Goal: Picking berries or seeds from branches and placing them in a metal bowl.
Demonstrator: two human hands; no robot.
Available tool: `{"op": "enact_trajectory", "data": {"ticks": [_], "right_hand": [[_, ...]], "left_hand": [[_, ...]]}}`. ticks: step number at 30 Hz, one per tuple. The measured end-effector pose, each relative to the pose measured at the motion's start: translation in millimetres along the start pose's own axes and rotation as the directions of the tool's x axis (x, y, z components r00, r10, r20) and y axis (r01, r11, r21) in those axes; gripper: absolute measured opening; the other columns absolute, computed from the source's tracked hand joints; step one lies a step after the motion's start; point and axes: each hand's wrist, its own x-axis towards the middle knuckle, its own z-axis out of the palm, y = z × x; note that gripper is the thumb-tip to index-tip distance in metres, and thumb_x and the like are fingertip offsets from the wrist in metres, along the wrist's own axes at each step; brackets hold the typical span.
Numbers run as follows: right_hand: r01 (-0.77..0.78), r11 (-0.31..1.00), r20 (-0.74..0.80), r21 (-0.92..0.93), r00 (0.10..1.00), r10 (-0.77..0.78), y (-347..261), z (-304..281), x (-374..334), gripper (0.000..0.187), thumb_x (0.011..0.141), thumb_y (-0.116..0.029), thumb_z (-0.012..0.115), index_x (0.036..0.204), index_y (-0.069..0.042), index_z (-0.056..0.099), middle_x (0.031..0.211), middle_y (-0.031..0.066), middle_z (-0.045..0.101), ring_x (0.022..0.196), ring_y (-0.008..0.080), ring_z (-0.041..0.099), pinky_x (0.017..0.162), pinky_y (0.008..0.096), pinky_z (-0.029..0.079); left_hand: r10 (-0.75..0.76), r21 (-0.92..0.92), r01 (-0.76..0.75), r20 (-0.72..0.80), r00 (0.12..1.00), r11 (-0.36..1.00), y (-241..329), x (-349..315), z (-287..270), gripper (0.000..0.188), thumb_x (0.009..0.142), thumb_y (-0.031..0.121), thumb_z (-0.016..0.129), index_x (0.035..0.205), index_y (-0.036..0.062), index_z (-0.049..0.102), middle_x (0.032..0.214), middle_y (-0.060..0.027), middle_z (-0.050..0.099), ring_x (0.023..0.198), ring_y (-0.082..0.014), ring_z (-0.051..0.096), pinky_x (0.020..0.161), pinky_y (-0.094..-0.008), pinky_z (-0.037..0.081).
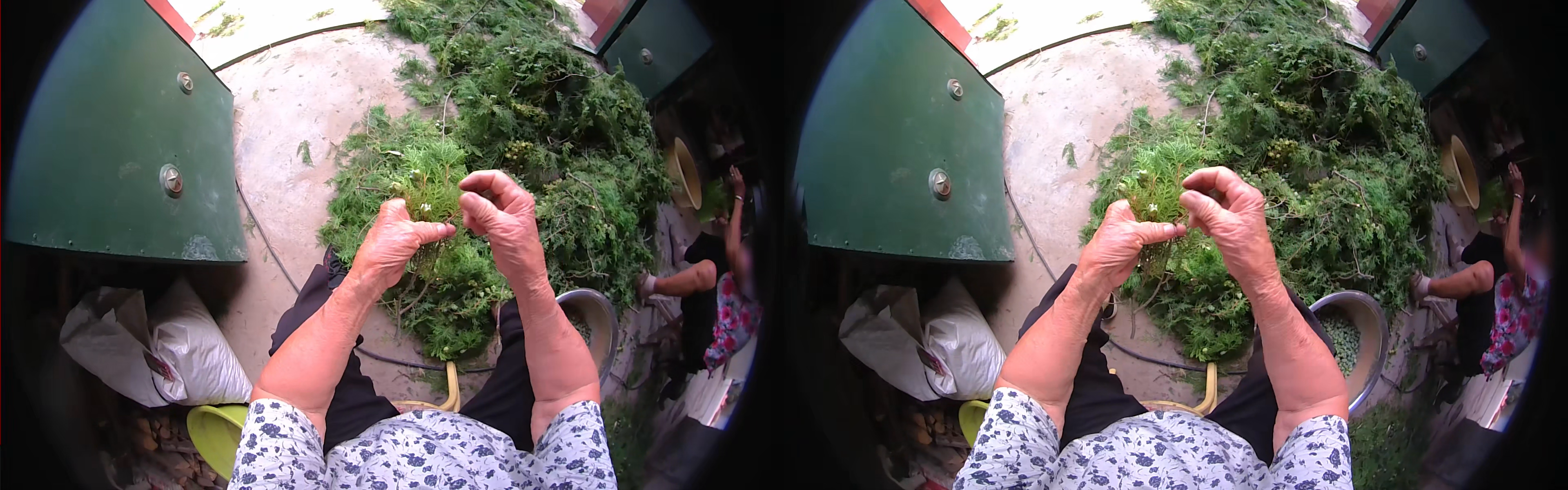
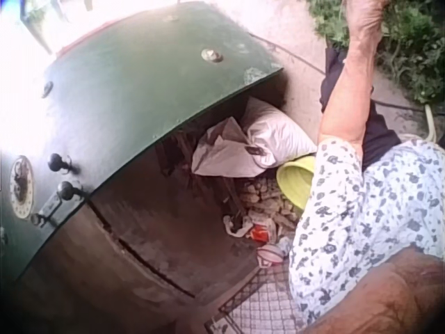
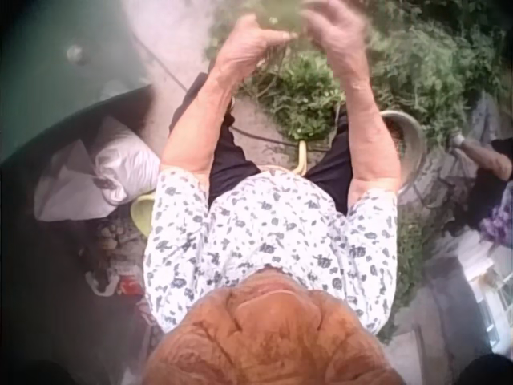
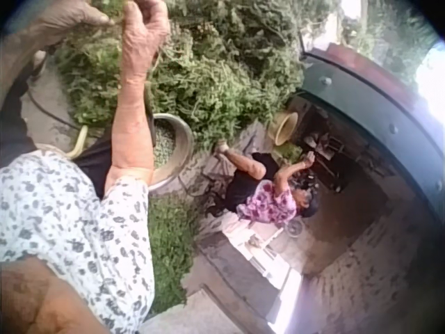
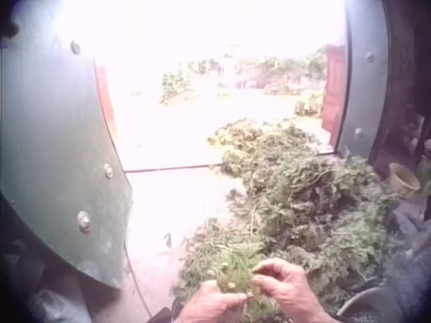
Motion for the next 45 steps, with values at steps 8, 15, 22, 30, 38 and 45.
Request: {"op": "enact_trajectory", "data": {"ticks": [8,15,22,30,38,45], "right_hand": [[0.368,0.74,0.083,-0.564,0.916,-0.393,24,17,3,0.019,0.067,-0.006,0.071,0.084,-0.001,0.066,0.074,0.0088,0.06,0.07,0.0199,0.058,0.064,0.0291,0.046],[0.387,0.715,0.131,-0.582,0.913,-0.387,24,18,8,0.017,0.069,-0.005,0.068,0.085,0.0,0.063,0.075,0.01,0.059,0.071,0.0217,0.058,0.064,0.0298,0.045],[-0.107,0.989,0.015,-0.106,0.994,0.11,11,12,7,0.007,0.081,-0.006,0.061,0.085,0.0,0.06,0.067,-0.0004,0.055,0.053,0.0062,0.049,0.047,0.0199,0.04],[-0.093,0.899,-0.056,0.428,0.99,0.129,2,0,12,0.018,0.083,-0.01,0.06,0.097,0.001,0.056,0.079,0.0044,0.059,0.066,0.0079,0.054,0.057,0.0192,0.044],[0.242,0.854,0.095,-0.46,0.97,-0.224,17,-4,15,0.019,0.083,-0.002,0.059,0.102,-0.002,0.06,0.08,-0.0008,0.054,0.066,0.0068,0.052,0.061,0.0213,0.045],[-0.254,0.938,0.019,0.236,0.966,0.257,14,-9,13,0.024,0.092,-0.027,0.051,0.085,-0.005,0.056,0.077,0.0019,0.051,0.056,0.0044,0.043,0.045,0.0177,0.031]], "left_hand": [[0.007,0.482,-0.001,-0.011,1.0,0.876,-10,2,-13,0.016,0.073,0.0,0.057,0.089,-0.0011,0.061,0.081,0.0016,0.058,0.074,-0.0058,0.049,0.063,-0.0229,0.041],[0.076,0.42,-0.095,0.061,0.995,0.902,-3,6,-7,0.015,0.075,-0.002,0.056,0.089,-0.0006,0.061,0.081,0.0014,0.059,0.074,-0.006,0.05,0.064,-0.0232,0.042],[-0.095,0.21,0.078,0.072,0.993,0.975,-3,6,-8,0.018,0.077,-0.001,0.059,0.094,0.0009,0.061,0.082,-0.0016,0.061,0.079,-0.0111,0.058,0.073,-0.0252,0.049],[-0.027,0.149,0.013,0.086,0.996,0.989,5,4,1,0.029,0.088,0.019,0.056,0.112,0.003,0.053,0.095,-0.0022,0.058,0.083,-0.0111,0.056,0.066,-0.0279,0.053],[-0.003,0.504,-0.031,0.068,0.998,0.863,6,4,-1,0.024,0.091,0.022,0.054,0.102,0.002,0.058,0.085,0.0002,0.06,0.072,-0.0063,0.052,0.059,-0.0247,0.049],[0.272,0.745,-0.302,0.166,0.948,0.595,-3,4,-5,0.019,0.088,0.018,0.056,0.09,0.0003,0.06,0.069,-0.0086,0.058,0.062,-0.017,0.051,0.058,-0.0308,0.044]]}}
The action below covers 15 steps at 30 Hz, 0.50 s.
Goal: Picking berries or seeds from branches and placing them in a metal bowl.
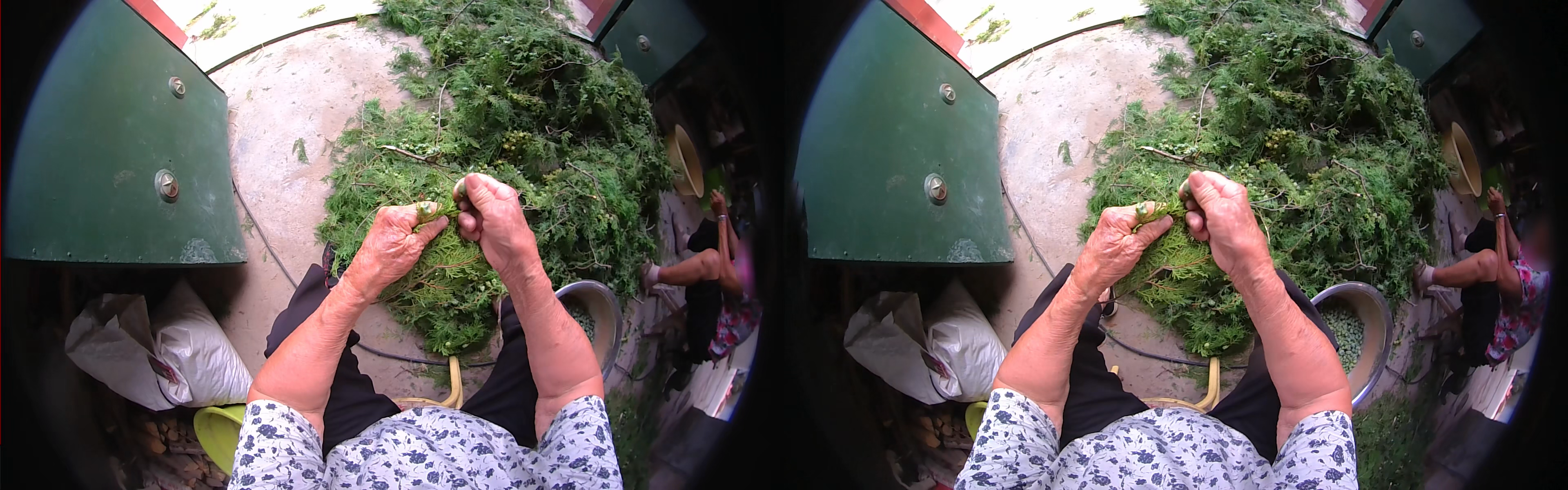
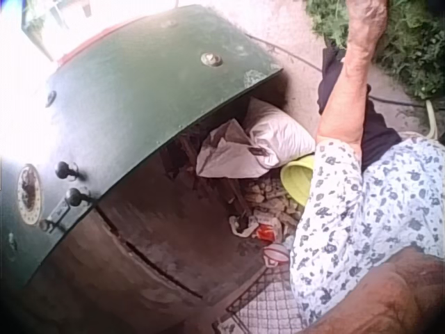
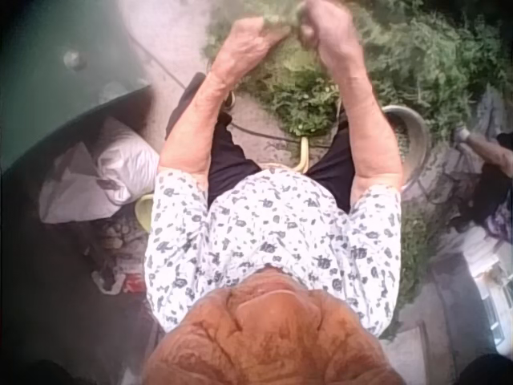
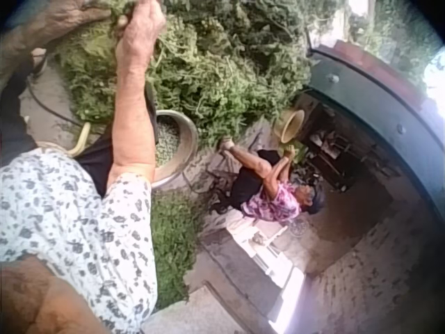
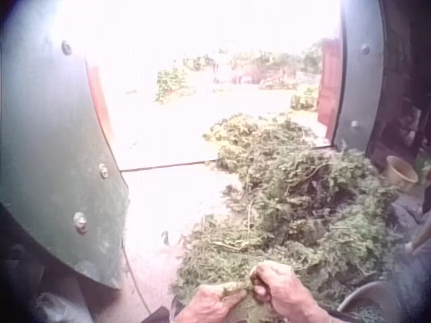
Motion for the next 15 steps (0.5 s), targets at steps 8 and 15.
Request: {"op": "enact_trajectory", "data": {"ticks": [8,15], "right_hand": [[0.072,0.974,0.106,0.216,0.99,-0.096,-10,-3,-2,0.016,0.085,-0.013,0.06,0.096,-0.002,0.055,0.083,0.0044,0.057,0.06,0.0076,0.051,0.048,0.0188,0.039],[0.465,0.701,0.212,-0.541,0.882,-0.421,8,11,-5,0.02,0.082,-0.013,0.064,0.098,-0.002,0.061,0.073,-0.0019,0.055,0.06,0.0018,0.048,0.05,0.0155,0.037]], "left_hand": [[-0.091,0.149,0.093,-0.02,0.996,0.984,-4,3,1,0.024,0.085,0.024,0.058,0.084,0.0002,0.058,0.069,-0.0199,0.057,0.064,-0.0345,0.057,0.058,-0.0399,0.044],[-0.003,0.535,0.003,-0.002,1.0,0.845,-21,-1,6,0.021,0.083,0.022,0.059,0.084,0.001,0.059,0.069,-0.0186,0.057,0.064,-0.0306,0.054,0.059,-0.0386,0.044]]}}
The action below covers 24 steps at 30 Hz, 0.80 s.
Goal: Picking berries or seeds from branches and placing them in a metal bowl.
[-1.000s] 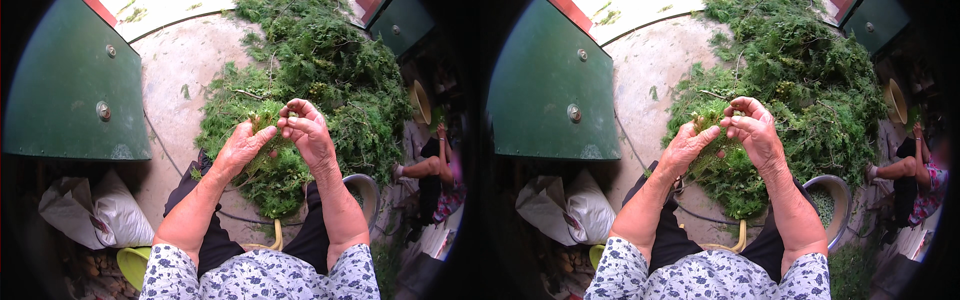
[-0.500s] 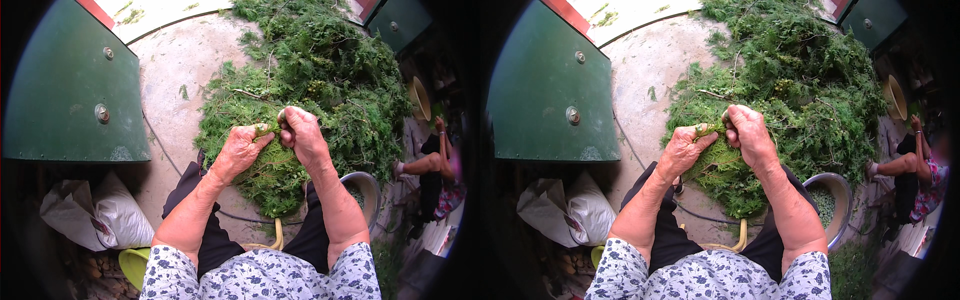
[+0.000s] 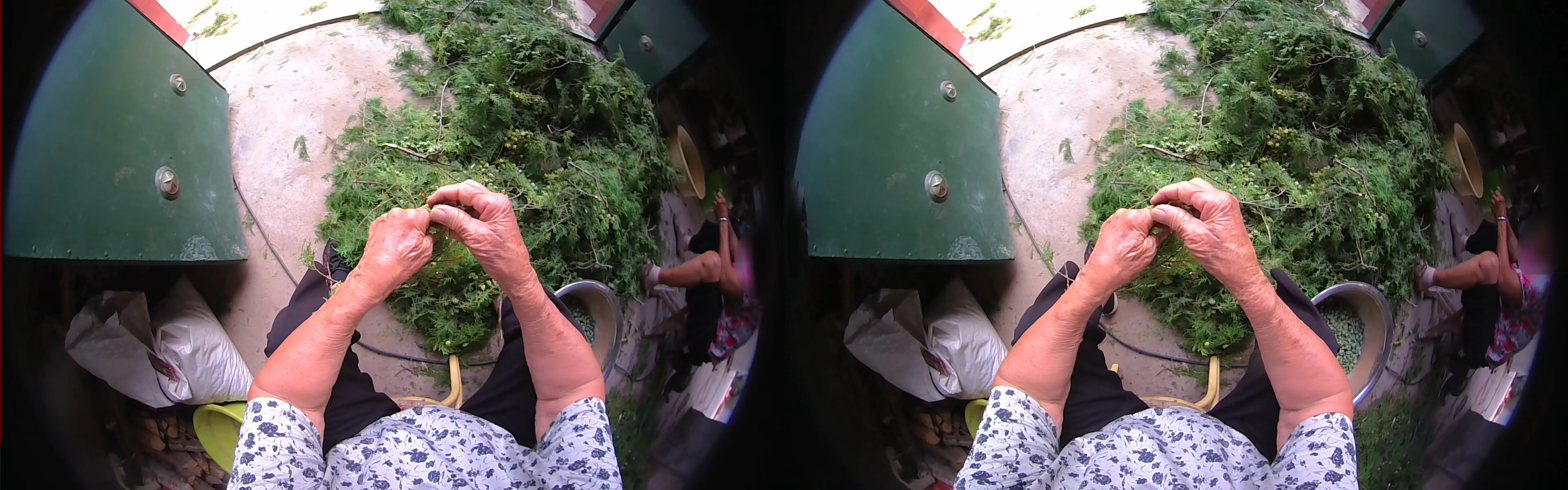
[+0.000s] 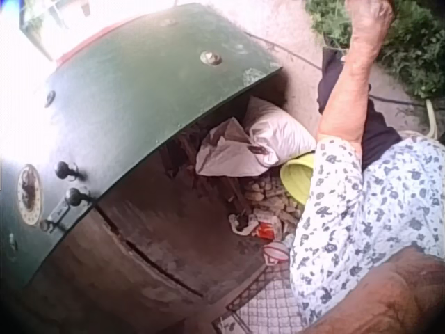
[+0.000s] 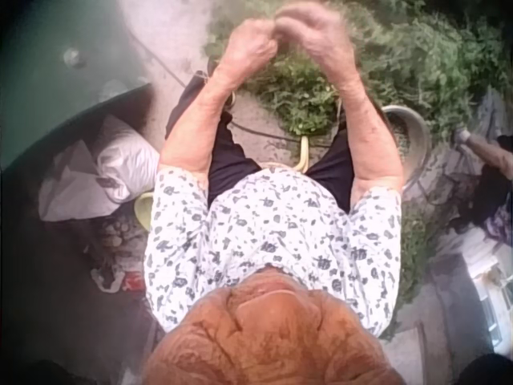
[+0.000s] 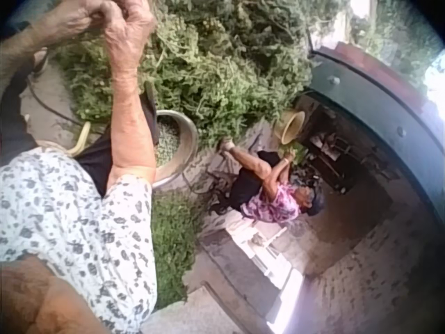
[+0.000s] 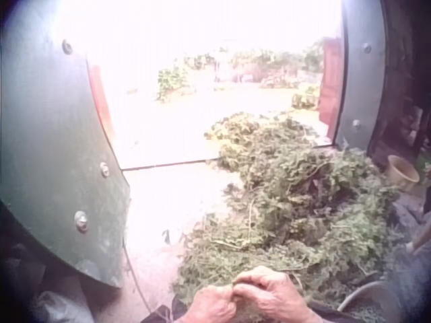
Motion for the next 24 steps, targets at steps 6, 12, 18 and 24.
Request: {"op": "enact_trajectory", "data": {"ticks": [6,12,18,24], "right_hand": [[-0.356,0.605,0.132,0.712,0.914,0.383,10,-16,3,0.018,0.089,-0.017,0.056,0.094,0.0,0.057,0.069,-0.0009,0.049,0.058,0.0065,0.046,0.046,0.018,0.036],[-0.194,0.743,-0.148,0.64,0.918,0.367,3,-65,-3,0.015,0.088,-0.011,0.056,0.099,0.0,0.056,0.086,0.0064,0.059,0.067,0.0101,0.054,0.052,0.0206,0.043],[-0.298,0.897,-0.414,0.326,0.808,0.419,18,-157,-73,0.02,0.085,-0.005,0.055,0.105,0.0,0.055,0.09,0.0059,0.058,0.074,0.0116,0.057,0.057,0.0211,0.046],[-0.846,0.523,-0.56,-0.103,0.484,0.672,97,-252,-258,0.024,0.072,-0.002,0.055,0.095,0.0,0.063,0.077,0.0048,0.061,0.064,0.0135,0.058,0.05,0.0251,0.047]], "left_hand": [[-0.048,-0.333,0.062,0.05,0.998,0.941,4,5,-4,0.017,0.083,0.017,0.059,0.09,0.0006,0.06,0.075,-0.0163,0.061,0.069,-0.0263,0.056,0.062,-0.0358,0.045],[-0.257,-0.891,0.301,0.219,0.941,0.341,5,12,-17,0.02,0.087,0.017,0.058,0.098,0.0005,0.059,0.083,-0.004,0.064,0.071,-0.0114,0.059,0.064,-0.029,0.051],[-0.416,-0.953,0.163,0.26,0.871,-0.255,10,14,-34,0.021,0.089,0.019,0.055,0.099,0.0012,0.058,0.089,-0.0088,0.064,0.076,-0.0197,0.064,0.066,-0.0352,0.056],[-0.493,-0.938,0.079,0.247,0.834,-0.337,-9,15,-35,0.028,0.087,0.025,0.058,0.105,0.0042,0.059,0.099,-0.0078,0.064,0.089,-0.0211,0.061,0.081,-0.0387,0.05]]}}
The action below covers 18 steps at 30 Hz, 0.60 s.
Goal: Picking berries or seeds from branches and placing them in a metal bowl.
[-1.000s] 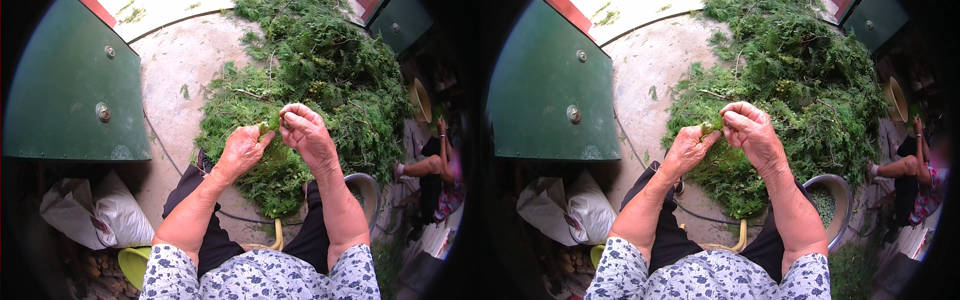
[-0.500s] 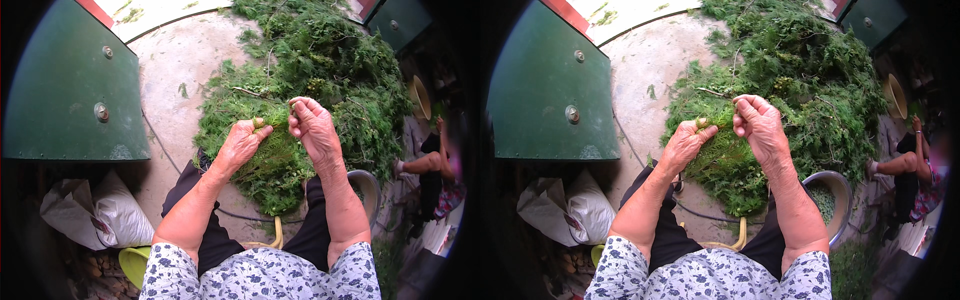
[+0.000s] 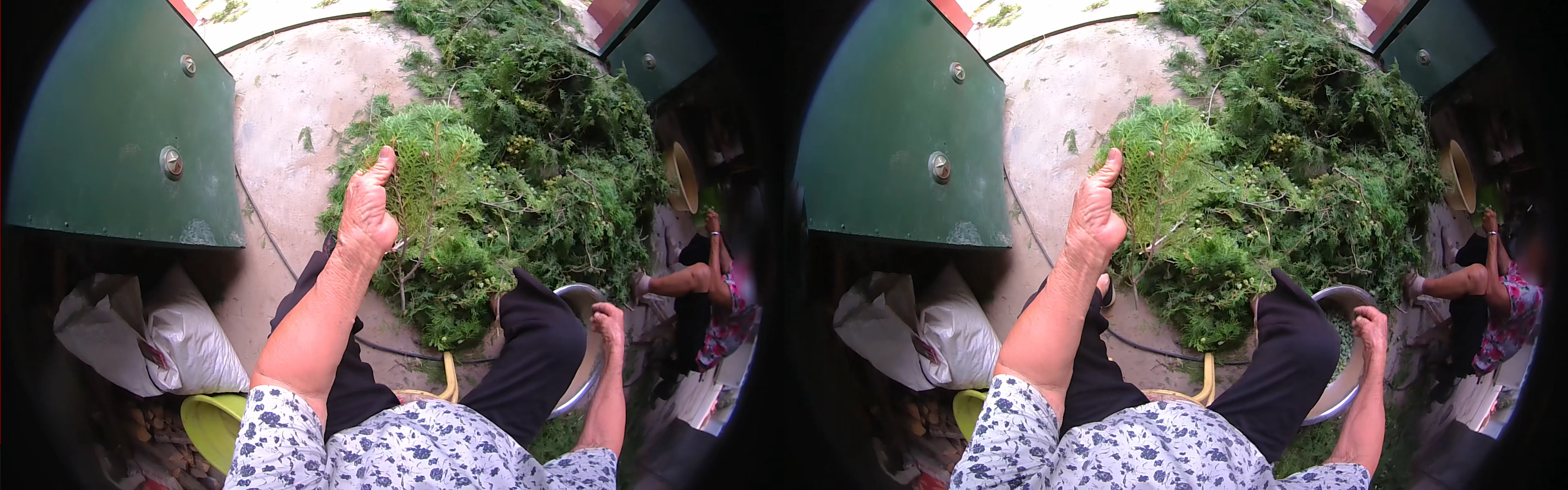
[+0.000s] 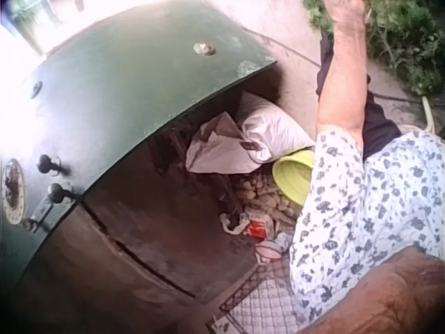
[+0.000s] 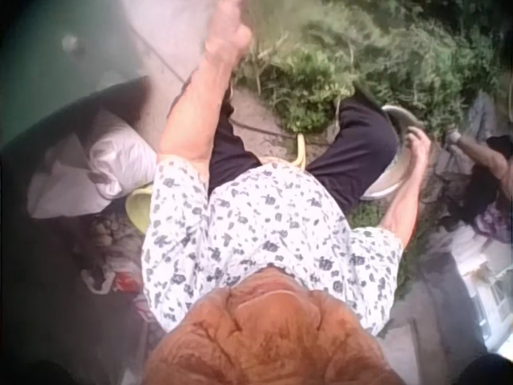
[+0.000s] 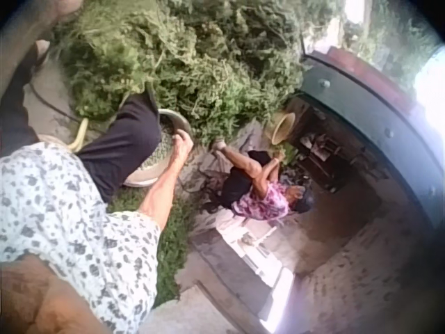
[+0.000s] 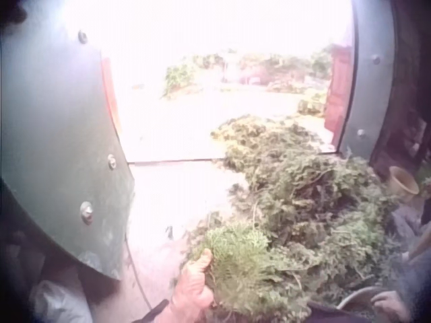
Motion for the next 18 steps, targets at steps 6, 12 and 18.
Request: {"op": "enact_trajectory", "data": {"ticks": [6,12,18], "right_hand": [[-0.065,0.841,-0.157,-0.537,0.987,-0.024,57,-37,-22,0.02,0.073,-0.012,0.061,0.09,-0.003,0.068,0.082,0.0118,0.067,0.077,0.0205,0.064,0.071,0.0324,0.048],[0.479,0.839,-0.257,0.26,0.872,-0.418,-153,63,-91,0.016,0.089,-0.007,0.05,0.097,-0.001,0.062,0.082,0.0036,0.063,0.073,0.0096,0.059,0.066,0.0227,0.048],[0.403,0.824,0.449,0.397,0.698,-0.558,-222,204,-147,0.048,0.09,-0.027,0.055,0.125,0.004,0.044,0.11,0.0098,0.059,0.101,0.0143,0.054,0.086,0.0255,0.043]], "left_hand": [[0.083,-0.099,-0.092,-0.097,0.992,0.991,8,3,0,0.034,0.087,0.028,0.058,0.111,0.0045,0.055,0.106,-0.0074,0.061,0.096,-0.0218,0.058,0.087,-0.039,0.047],[0.108,-0.081,-0.122,-0.157,0.982,0.989,6,-4,4,0.038,0.087,0.03,0.058,0.115,0.0044,0.053,0.109,-0.0069,0.059,0.098,-0.0229,0.057,0.09,-0.0399,0.044],[0.121,-0.105,-0.148,-0.227,0.966,0.983,-3,-1,4,0.042,0.085,0.033,0.06,0.115,0.0058,0.053,0.11,-0.0061,0.058,0.1,-0.0247,0.055,0.09,-0.0423,0.042]]}}
